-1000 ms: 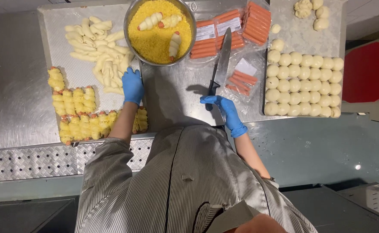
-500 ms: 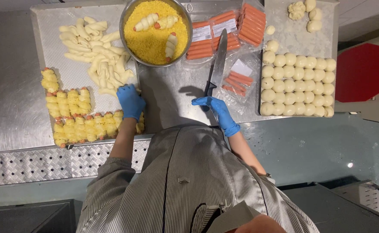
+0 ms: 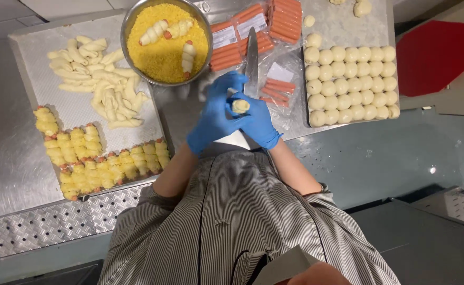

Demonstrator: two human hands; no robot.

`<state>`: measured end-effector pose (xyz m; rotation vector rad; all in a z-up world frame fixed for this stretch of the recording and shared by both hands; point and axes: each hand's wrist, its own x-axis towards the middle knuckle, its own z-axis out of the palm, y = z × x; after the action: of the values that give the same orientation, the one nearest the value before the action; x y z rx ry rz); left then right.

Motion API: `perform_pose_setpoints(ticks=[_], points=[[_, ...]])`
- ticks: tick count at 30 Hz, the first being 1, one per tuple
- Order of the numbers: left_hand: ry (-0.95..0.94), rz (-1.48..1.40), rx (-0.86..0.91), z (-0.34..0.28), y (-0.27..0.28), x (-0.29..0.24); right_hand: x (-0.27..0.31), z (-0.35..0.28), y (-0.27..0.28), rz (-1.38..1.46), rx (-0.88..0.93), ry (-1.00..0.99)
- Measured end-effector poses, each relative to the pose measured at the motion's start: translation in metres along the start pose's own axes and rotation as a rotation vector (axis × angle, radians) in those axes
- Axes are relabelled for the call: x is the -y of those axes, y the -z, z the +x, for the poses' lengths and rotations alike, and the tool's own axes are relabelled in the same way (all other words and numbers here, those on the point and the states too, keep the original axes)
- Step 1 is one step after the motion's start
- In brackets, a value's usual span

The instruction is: Preparing sausage rolls by wrapping strips of dough around sausages and coating them in breadcrumbs.

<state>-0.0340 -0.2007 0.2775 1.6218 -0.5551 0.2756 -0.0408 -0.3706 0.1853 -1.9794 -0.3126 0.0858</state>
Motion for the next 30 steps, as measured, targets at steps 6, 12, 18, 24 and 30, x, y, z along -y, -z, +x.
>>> perform_pose_setpoints(ticks=[6,12,18,24,30], points=[[-0.01,-0.278,0.12,0.015,-0.046,0.041,0.042,-0.006,0.023,0.03,-0.11,-0.158],[0.593,-1.141,-0.217,0.025,-0.073,0.074,0.0,-0.022,0.025,-0.234,-0.273,-0.096],[0.539,-1.134,-0.102,0.046,-0.042,0.085,-0.01,-0.078,0.01,-0.231,-0.344,-0.193],[0.819,-1.298,-0.143,0.024,-0.071,0.085,-0.064,-0.12,0.02,-0.539,-0.115,-0.317],[0.416,-0.781,0.509,-0.052,-0.152,0.138,-0.055,-0.132,0.034,0.076,-0.225,0.147]])
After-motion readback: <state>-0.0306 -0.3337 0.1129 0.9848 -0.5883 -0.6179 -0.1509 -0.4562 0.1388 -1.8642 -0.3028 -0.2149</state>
